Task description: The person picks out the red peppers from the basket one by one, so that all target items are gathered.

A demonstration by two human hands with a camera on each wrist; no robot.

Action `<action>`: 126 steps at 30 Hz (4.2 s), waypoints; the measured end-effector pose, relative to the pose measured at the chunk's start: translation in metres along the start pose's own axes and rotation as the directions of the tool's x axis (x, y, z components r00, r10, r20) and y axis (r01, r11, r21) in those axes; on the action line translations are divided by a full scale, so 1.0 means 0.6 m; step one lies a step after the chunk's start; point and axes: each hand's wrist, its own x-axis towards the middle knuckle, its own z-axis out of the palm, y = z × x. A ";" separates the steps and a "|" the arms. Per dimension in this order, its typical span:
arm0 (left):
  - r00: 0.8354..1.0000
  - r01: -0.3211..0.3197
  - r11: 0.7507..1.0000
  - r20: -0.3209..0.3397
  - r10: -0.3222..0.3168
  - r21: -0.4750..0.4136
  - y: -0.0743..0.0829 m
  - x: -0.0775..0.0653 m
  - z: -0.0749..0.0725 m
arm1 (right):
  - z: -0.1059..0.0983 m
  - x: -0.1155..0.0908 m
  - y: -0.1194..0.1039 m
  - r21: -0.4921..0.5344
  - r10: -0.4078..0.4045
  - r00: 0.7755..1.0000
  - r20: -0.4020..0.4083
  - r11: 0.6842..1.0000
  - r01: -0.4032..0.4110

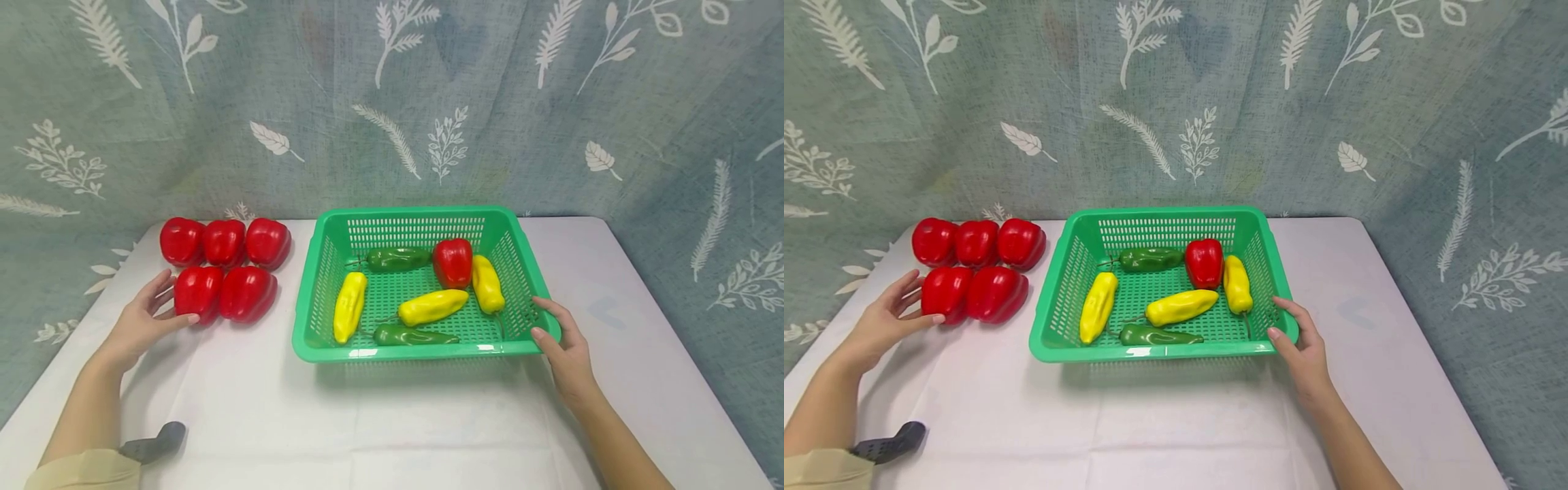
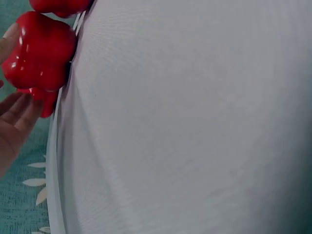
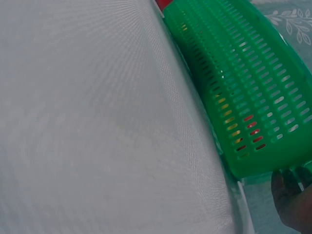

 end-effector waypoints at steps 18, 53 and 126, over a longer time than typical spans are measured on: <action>0.970 0.022 0.999 -0.241 -0.028 -0.030 0.073 -0.020 0.019 | -0.002 0.001 0.001 -0.005 -0.003 1.000 0.001 1.000 0.003; 0.942 -0.325 0.946 -0.087 0.324 0.001 0.330 0.012 0.009 | -0.002 -0.002 -0.003 -0.036 0.001 1.000 -0.009 0.999 -0.001; 0.718 -0.351 0.907 0.555 0.420 -0.232 0.483 0.225 0.463 | 0.001 0.002 0.002 -0.026 -0.031 0.998 -0.048 0.999 0.030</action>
